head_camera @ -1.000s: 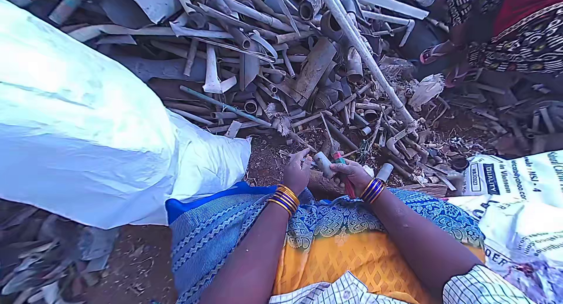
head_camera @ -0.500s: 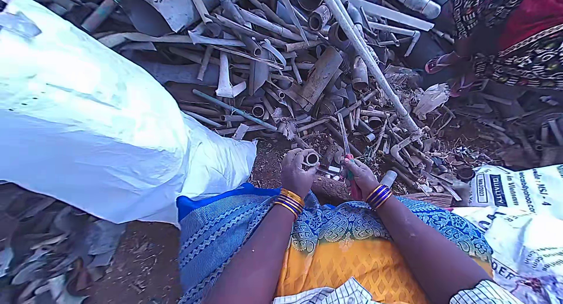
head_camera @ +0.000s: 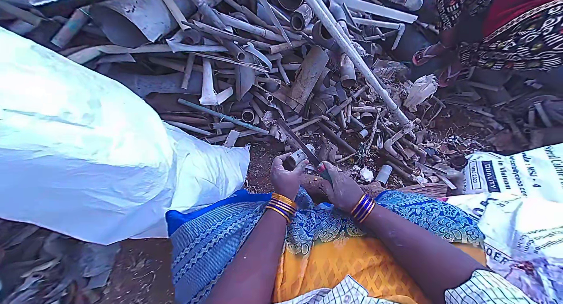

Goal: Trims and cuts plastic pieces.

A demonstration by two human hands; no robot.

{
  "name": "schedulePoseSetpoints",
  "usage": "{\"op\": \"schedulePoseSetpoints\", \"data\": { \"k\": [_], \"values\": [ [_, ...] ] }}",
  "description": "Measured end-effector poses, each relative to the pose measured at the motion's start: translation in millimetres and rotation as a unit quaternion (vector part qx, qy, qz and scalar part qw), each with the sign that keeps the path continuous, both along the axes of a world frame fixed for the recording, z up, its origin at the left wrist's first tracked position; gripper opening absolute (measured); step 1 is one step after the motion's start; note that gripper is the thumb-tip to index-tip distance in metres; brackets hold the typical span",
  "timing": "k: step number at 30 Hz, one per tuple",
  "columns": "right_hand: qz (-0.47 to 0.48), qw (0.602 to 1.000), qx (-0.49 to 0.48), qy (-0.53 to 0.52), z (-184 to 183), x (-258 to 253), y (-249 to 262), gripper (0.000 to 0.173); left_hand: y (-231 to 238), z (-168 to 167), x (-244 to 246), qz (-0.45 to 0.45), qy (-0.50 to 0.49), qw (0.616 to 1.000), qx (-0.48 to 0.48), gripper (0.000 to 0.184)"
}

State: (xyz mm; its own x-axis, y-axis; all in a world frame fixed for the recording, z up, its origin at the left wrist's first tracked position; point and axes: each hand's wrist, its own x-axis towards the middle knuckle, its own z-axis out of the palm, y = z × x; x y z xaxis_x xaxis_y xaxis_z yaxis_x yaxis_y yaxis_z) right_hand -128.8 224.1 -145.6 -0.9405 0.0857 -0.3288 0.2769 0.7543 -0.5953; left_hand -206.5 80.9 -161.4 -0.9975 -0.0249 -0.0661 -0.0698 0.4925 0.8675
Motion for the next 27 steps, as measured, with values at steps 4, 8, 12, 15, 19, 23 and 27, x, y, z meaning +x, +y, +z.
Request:
{"op": "schedulePoseSetpoints", "data": {
  "k": [4, 8, 12, 15, 19, 23, 27],
  "values": [
    [-0.124, 0.982, -0.131, 0.049, -11, -9, 12, 0.051, -2, -12, -7, -0.019, -0.095, 0.987, 0.129, 0.047],
    [-0.185, 0.938, -0.277, 0.1, -4, -9, 27, 0.06, 0, -20, 5, -0.156, -0.099, 0.946, 0.268, 0.045],
    [-0.183, 0.905, -0.371, 0.093, 14, 6, 37, 0.047, -3, -26, 15, -0.238, -0.061, 0.929, 0.277, 0.067],
    [-0.157, 0.883, -0.403, 0.182, 50, 25, 58, 0.041, -9, -26, 10, -0.292, -0.076, 0.912, 0.277, 0.079],
    [-0.144, 0.78, -0.499, 0.349, 100, 57, 84, 0.033, -17, -26, 8, -0.284, -0.133, 0.919, 0.241, 0.05],
    [-0.197, 0.743, -0.513, 0.382, 114, 79, 90, 0.025, -22, -29, 18, -0.265, -0.13, 0.935, 0.198, 0.046],
    [-0.16, 0.847, -0.39, 0.324, 101, 78, 77, 0.037, -18, -12, 29, -0.316, -0.166, 0.912, 0.2, 0.054]
  ]
}}
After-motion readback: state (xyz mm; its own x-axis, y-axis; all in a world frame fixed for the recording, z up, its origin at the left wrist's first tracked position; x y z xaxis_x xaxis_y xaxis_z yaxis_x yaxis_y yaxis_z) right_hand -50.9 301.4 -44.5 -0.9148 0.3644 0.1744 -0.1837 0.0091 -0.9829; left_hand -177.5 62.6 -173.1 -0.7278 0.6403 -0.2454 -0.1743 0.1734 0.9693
